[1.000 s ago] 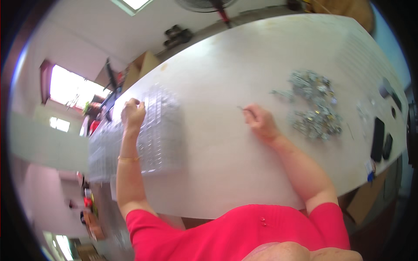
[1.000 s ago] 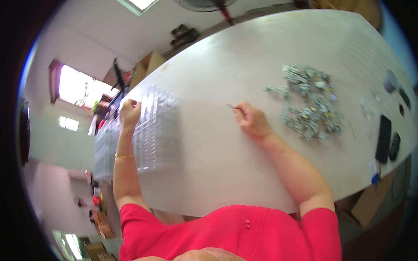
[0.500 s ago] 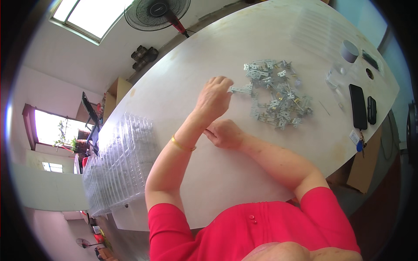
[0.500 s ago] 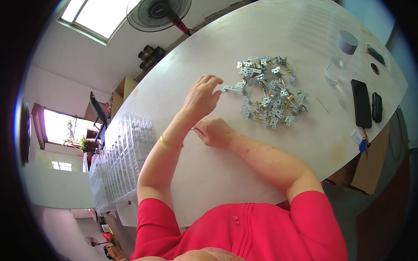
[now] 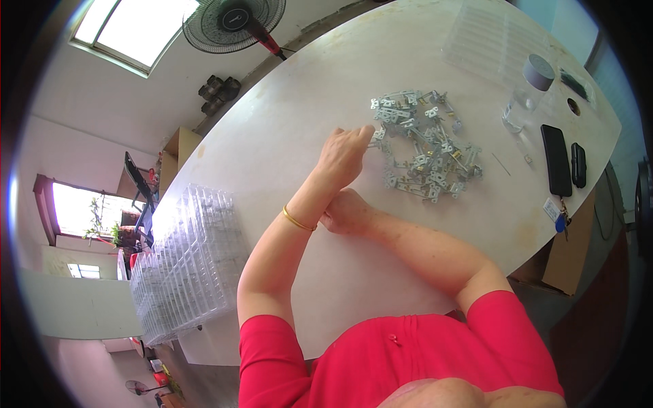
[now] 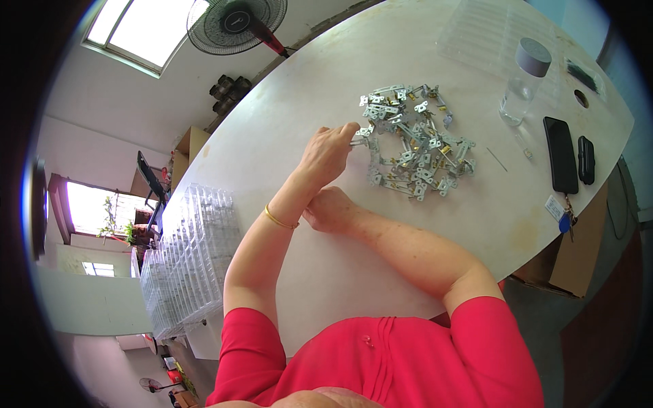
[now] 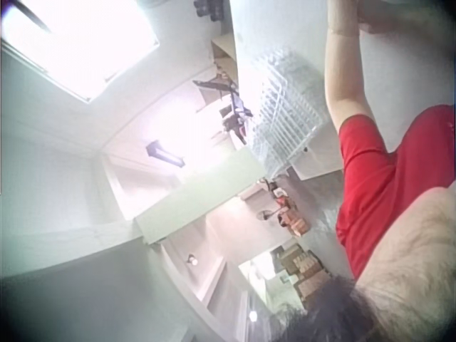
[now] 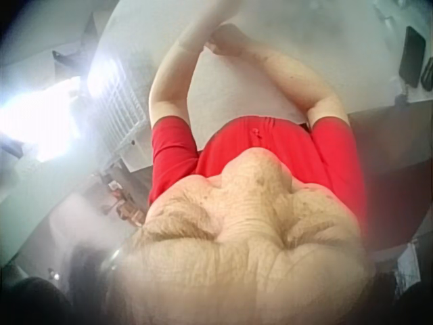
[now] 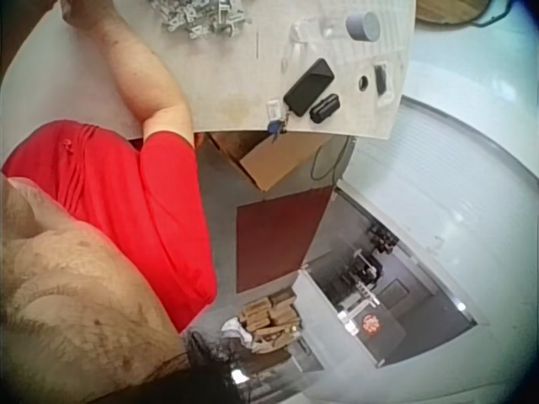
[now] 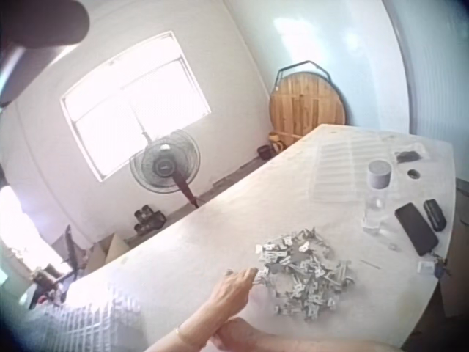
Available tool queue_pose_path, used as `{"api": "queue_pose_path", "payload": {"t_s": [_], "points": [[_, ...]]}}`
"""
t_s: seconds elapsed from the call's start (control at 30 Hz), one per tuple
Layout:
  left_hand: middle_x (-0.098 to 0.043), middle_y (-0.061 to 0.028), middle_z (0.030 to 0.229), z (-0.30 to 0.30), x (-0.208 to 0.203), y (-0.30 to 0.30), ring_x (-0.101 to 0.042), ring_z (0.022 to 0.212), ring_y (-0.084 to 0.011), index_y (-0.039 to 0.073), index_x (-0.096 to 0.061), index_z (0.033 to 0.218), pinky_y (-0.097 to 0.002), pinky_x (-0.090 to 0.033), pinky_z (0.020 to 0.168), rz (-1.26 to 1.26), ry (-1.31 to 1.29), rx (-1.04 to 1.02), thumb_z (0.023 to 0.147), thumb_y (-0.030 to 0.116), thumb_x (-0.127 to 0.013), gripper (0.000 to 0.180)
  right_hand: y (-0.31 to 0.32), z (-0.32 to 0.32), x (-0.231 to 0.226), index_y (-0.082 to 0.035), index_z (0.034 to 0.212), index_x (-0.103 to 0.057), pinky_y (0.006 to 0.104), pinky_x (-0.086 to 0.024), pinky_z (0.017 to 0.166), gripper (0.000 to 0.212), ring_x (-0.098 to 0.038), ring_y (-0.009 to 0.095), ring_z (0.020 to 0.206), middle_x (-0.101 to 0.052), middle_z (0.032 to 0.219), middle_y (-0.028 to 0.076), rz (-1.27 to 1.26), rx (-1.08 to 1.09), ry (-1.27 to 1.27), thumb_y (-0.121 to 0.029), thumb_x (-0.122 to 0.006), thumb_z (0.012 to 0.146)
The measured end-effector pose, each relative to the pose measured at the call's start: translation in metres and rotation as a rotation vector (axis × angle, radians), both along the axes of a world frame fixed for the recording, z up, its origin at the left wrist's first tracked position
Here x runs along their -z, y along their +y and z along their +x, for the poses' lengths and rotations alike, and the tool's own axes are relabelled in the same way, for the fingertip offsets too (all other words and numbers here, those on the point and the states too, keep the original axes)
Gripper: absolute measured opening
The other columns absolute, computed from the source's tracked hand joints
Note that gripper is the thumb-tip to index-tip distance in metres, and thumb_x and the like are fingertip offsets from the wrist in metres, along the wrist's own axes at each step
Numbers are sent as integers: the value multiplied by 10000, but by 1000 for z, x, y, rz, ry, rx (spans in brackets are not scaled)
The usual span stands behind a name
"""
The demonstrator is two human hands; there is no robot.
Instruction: Assembling small metal components by inserting a pin and placing them into a tray.
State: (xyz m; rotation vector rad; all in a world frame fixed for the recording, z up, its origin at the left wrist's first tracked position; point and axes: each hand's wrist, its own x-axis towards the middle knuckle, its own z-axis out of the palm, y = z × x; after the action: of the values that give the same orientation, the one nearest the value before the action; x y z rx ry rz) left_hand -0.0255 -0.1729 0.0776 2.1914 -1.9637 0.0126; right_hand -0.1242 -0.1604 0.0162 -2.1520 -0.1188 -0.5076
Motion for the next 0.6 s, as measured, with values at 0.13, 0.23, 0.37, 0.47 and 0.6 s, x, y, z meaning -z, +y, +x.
{"api": "queue_pose_path", "payload": {"t_s": [0.13, 0.23, 0.37, 0.47, 0.6], "points": [[-670, -136, 1029, -7, -10, 9, -639, 965, -325, 77, -555, 1179, -428, -474, 891, -2, 83, -40, 879, 4, -618, 315, 0, 1, 1, -19, 903, -632, 472, -515, 685, 128, -658, 368, 748, -676, 768, 163, 65, 9, -35, -129, -566, 894], [-667, -126, 1041, -16, -23, 21, -656, 956, -294, 85, -586, 1200, -378, -507, 881, -111, 109, -122, 870, 10, -638, 343, -1, 3, 7, -21, 917, -628, 478, -507, 690, 138, -653, 382, 755, -668, 772, 180, 67, 0, 3, -143, -564, 911], [-666, -106, 1020, -7, -36, 56, -674, 902, -232, 38, -612, 1197, -327, -530, 837, -296, 465, -205, 891, 17, -632, 308, 0, 0, -7, -36, 920, -626, 487, -496, 690, 139, -652, 394, 760, -666, 787, 194, 205, 74, 59, -165, -576, 930], [-658, -89, 955, 0, -34, 83, -670, 809, -169, -40, -613, 1147, -298, -536, 795, -442, 1169, -410, 960, 57, -577, 214, -2, -1, -4, -38, 922, -622, 480, -501, 679, 129, -654, 397, 757, -668, 782, 191, 320, 167, 11, -163, -591, 931], [-639, -62, 884, 21, -4, 122, -644, 731, -138, 16, -626, 1082, -279, -517, 694, -632, 1604, -439, 949, 116, -578, 173, -3, 4, -5, -42, 933, -606, 430, -512, 650, 86, -667, 354, 713, -662, 758, 173, 493, 198, 26, -126, -588, 933]]}}
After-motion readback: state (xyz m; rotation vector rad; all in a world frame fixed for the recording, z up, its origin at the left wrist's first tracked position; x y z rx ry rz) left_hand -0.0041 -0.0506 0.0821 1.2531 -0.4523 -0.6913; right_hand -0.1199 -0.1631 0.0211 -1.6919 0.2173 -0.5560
